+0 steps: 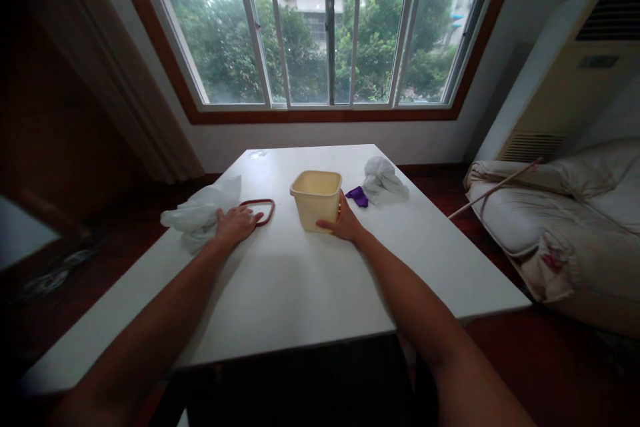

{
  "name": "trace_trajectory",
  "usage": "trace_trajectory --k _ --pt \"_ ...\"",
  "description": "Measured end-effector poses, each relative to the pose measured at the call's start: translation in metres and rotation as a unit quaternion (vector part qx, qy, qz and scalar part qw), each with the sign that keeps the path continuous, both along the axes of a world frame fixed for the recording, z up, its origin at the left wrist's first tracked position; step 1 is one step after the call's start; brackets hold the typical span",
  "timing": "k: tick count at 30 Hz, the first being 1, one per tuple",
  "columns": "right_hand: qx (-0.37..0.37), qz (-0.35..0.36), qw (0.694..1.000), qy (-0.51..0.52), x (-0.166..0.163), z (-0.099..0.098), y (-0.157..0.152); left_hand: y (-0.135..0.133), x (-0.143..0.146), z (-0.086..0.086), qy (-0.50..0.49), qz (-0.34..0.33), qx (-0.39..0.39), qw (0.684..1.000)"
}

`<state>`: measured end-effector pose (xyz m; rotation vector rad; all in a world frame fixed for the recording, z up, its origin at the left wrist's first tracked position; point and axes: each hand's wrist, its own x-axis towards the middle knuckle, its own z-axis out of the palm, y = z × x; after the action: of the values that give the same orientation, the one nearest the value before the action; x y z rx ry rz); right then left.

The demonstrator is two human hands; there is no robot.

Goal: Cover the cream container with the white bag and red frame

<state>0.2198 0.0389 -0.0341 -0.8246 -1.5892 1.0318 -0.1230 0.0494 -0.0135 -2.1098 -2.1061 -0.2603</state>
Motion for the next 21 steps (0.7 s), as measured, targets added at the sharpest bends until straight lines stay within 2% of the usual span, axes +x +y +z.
trace_trajectory --k 2,5,8,11,14,17,19,21 --pt "0.000 0.013 1.000 0.006 -0.003 0.000 -0.001 -0.003 0.004 0.003 -0.017 -0.022 0.031 0.999" --pt "0.018 0.008 1.000 -0.020 -0.011 -0.003 0.001 -0.008 0.015 0.010 -0.038 -0.091 0.097 0.990" --pt "0.065 -0.030 0.993 -0.095 -0.013 -0.006 0.012 -0.012 0.025 0.019 -0.061 -0.163 0.152 0.973" --pt "0.113 -0.056 0.974 -0.187 0.006 0.000 0.038 -0.014 0.031 0.023 -0.075 -0.203 0.174 0.961" --pt "0.165 -0.172 0.932 -0.274 0.047 0.016 0.075 -0.014 0.036 0.021 -0.077 -0.222 0.157 0.959" --pt "0.172 -0.215 0.898 -0.344 0.091 0.031 0.107 -0.015 0.044 0.016 -0.078 -0.218 0.130 0.964" --pt "0.166 -0.316 0.854 -0.380 0.112 0.035 0.121 -0.016 0.050 0.011 -0.084 -0.211 0.117 0.967" --pt "0.152 -0.379 0.807 -0.426 0.125 0.035 0.130 -0.017 0.056 0.007 -0.089 -0.218 0.100 0.967"
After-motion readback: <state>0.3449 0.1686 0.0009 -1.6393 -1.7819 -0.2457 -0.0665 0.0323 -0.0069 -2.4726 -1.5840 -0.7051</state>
